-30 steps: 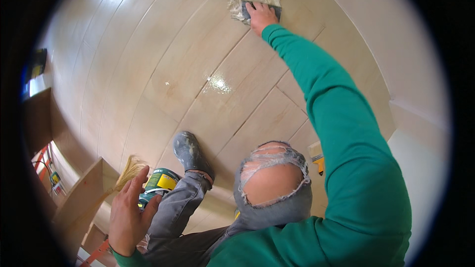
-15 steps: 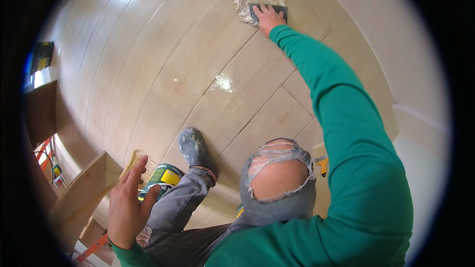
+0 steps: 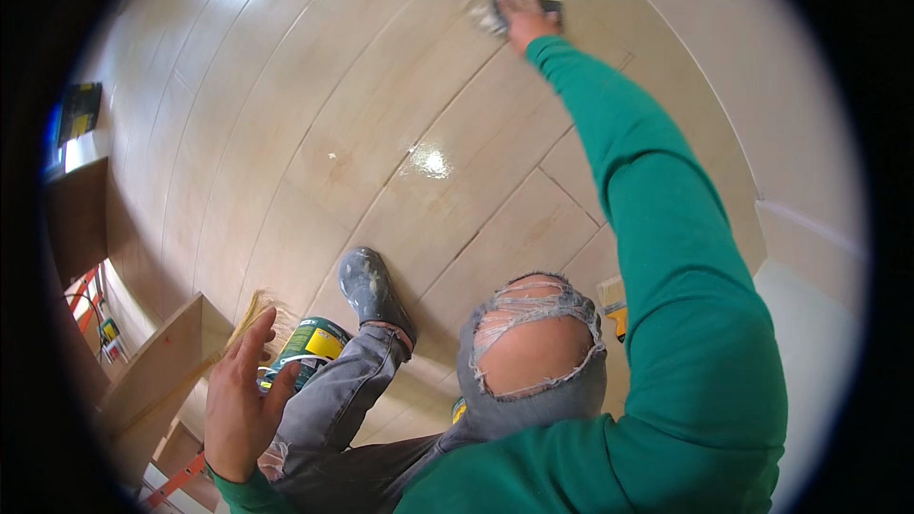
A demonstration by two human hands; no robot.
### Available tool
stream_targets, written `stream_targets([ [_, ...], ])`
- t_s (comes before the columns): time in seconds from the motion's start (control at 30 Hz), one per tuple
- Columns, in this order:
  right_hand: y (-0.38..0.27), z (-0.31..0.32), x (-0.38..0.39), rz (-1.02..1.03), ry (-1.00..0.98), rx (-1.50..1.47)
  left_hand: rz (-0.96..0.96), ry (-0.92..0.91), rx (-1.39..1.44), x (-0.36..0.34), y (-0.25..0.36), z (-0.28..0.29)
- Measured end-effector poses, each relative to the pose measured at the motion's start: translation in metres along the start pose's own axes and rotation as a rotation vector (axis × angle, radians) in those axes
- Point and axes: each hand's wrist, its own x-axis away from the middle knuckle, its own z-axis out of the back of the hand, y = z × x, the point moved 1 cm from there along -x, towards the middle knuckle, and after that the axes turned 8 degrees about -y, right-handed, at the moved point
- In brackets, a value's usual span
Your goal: The person kneels on a tiled floor and applies a grout-like substance into the gaps between tiles using a rubber trowel. They then use a brush to smooth the material and a cloth to wipe the surface, occasionally adding water from a bottle to aid the process.
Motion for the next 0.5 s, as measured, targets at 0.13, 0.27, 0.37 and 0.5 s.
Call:
stream_targets([
  [0.13,-0.051,0.002,-0.002,0.021,-0.038,-0.073,0.018,-0.019,0.017,0.006,-0.006,-0.004],
  [0.27,-0.227,-0.043,0.108,0.536,0.045,0.032,-0.052,-0.001,0.046,0.001,0.018,0.002],
  [0.37,-0.277,-0.064,0.157,0.759,-0.018,-0.174,-0.122,0.032,-0.103,-0.005,0.029,0.007],
  [0.5,-0.17,-0.034,0.096,0.481,-0.004,-0.107,-0.07,0.045,0.045,-0.003,0.015,0.007],
])
